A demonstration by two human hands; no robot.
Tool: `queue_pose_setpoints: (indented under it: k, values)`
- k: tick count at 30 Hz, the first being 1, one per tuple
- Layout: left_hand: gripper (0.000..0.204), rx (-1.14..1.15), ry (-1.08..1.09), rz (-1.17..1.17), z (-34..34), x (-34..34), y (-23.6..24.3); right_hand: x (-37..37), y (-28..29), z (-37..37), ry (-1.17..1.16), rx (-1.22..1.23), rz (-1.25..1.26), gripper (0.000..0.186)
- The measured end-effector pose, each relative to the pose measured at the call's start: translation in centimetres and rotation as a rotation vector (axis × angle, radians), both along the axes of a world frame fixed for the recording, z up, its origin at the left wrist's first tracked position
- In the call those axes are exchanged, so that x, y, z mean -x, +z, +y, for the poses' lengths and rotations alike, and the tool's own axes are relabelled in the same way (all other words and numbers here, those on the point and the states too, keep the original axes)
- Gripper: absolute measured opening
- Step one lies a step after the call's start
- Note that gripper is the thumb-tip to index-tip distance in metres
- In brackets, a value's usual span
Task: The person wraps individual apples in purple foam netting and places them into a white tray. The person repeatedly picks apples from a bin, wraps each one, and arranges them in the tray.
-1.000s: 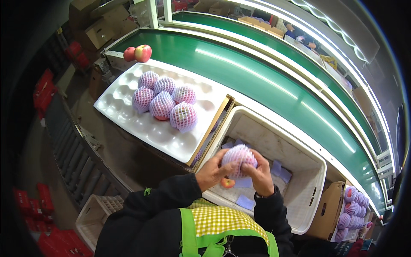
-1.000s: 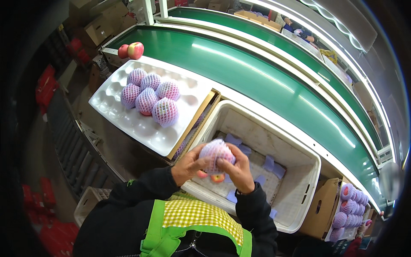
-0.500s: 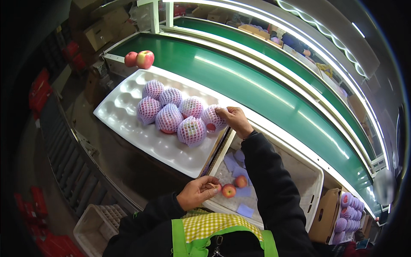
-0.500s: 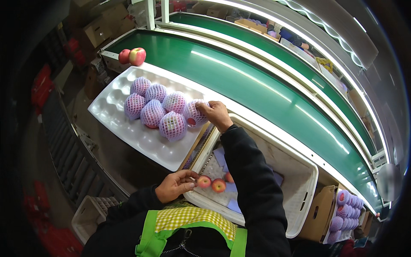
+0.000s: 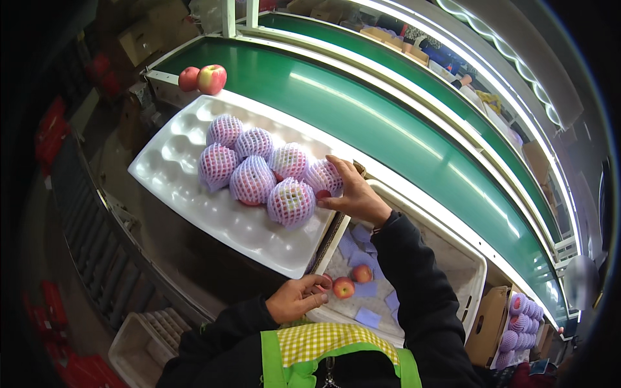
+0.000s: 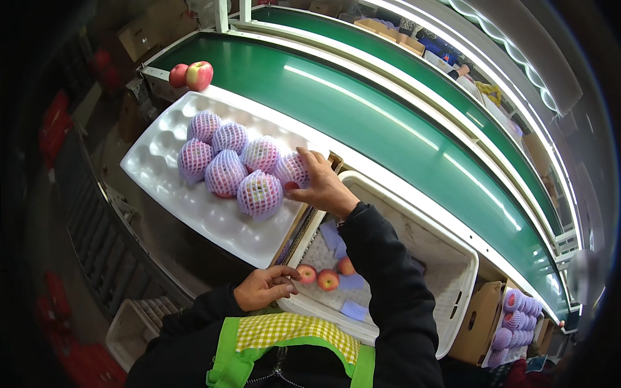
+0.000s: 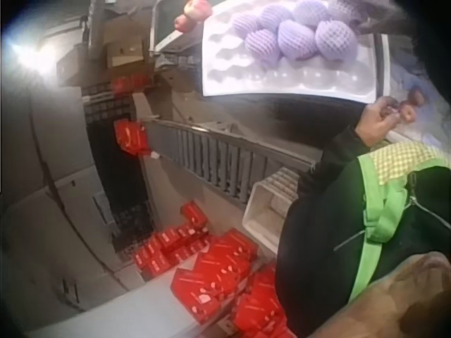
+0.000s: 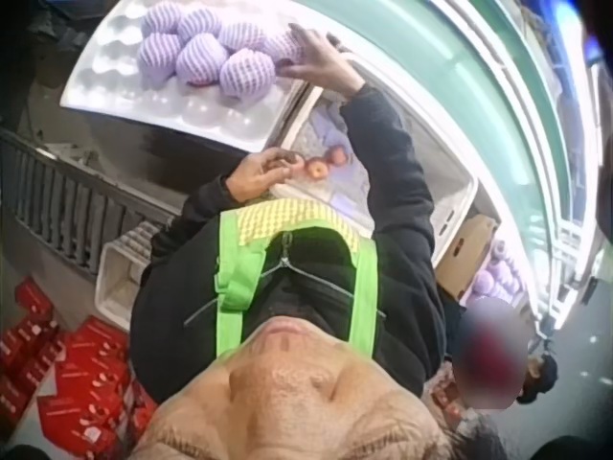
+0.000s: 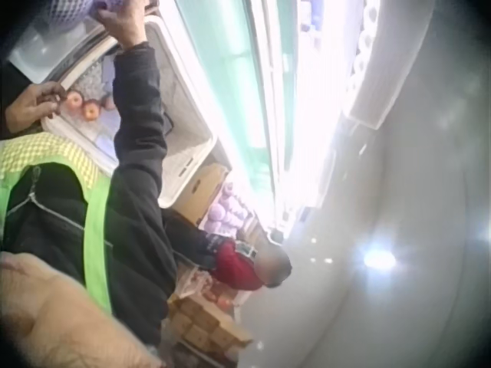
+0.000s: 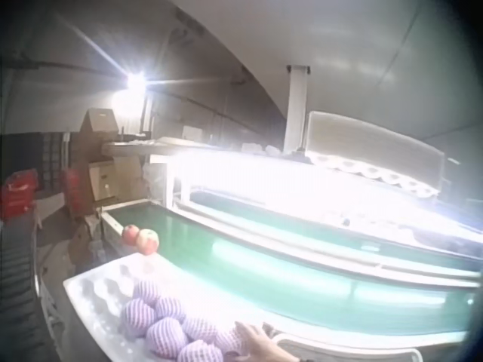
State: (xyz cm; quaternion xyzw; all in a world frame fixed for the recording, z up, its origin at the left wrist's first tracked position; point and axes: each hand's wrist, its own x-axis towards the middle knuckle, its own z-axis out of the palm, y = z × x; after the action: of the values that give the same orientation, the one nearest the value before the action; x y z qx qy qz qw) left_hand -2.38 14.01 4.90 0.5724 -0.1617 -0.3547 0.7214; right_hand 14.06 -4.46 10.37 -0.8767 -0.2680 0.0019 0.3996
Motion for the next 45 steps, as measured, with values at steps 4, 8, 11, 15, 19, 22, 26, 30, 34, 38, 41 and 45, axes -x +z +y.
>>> queue_pose_setpoints:
  k: [4, 8, 11, 15, 19, 22, 26, 30, 34, 38, 41, 45]
  values:
    - [0.030, -0.016, 0.014, 0.009, 0.0, 0.1, 0.1, -0.1, 0.2, 0.5, 0.068, 0.039, -0.091, 0.069]
    - [0.028, -0.009, 0.015, 0.086, -0.3, -0.3, -0.1, 0.0, -0.8, -0.2, 0.075, 0.128, -0.222, 0.071]
    - [0.028, -0.080, 0.003, 0.075, -0.1, -0.4, 0.6, 0.5, -0.5, -0.9, 0.059, 0.016, -0.242, 0.074]
    - [0.032, -0.083, 0.035, 0.039, 0.3, 0.7, 1.4, 3.6, -0.2, -5.9, -0.115, -0.059, -0.134, 0.057]
    - [0.034, -0.039, -0.060, 0.042, -1.0, 1.0, 1.3, 9.2, -11.0, -14.8, -0.281, -0.003, 0.433, 0.036]
    - [0.033, -0.056, -0.060, 0.026, -2.5, 0.8, 1.4, 12.7, -21.8, -18.7, -0.538, 0.260, 0.553, 0.030]
    - [0.031, -0.058, -0.085, 0.021, -5.7, 0.0, 2.1, 14.8, -29.6, -20.5, -0.948, 0.254, 0.423, 0.036]
    - [0.029, -0.097, -0.100, -0.003, -8.0, 0.1, 2.0, 15.1, -32.6, -20.8, -1.099, 0.334, 0.517, 0.052]
    - [0.027, -0.138, -0.062, 0.067, -9.0, 0.1, 0.5, 14.4, -33.0, -20.8, -0.981, 0.358, 0.524, 0.044]
    - [0.026, -0.341, -0.027, -0.200, -11.3, -1.6, 0.2, 13.0, -24.6, -20.6, -0.545, 0.066, 0.782, 0.033]
    - [0.026, -0.333, -0.036, -0.479, -14.1, -2.7, -2.6, 15.1, -13.3, -17.4, -0.261, -0.345, 0.942, 0.024]
    - [0.020, -0.263, -0.016, -0.221, -15.9, -3.1, -2.4, 17.0, -8.3, -15.9, -0.200, -0.703, 0.805, 0.024]
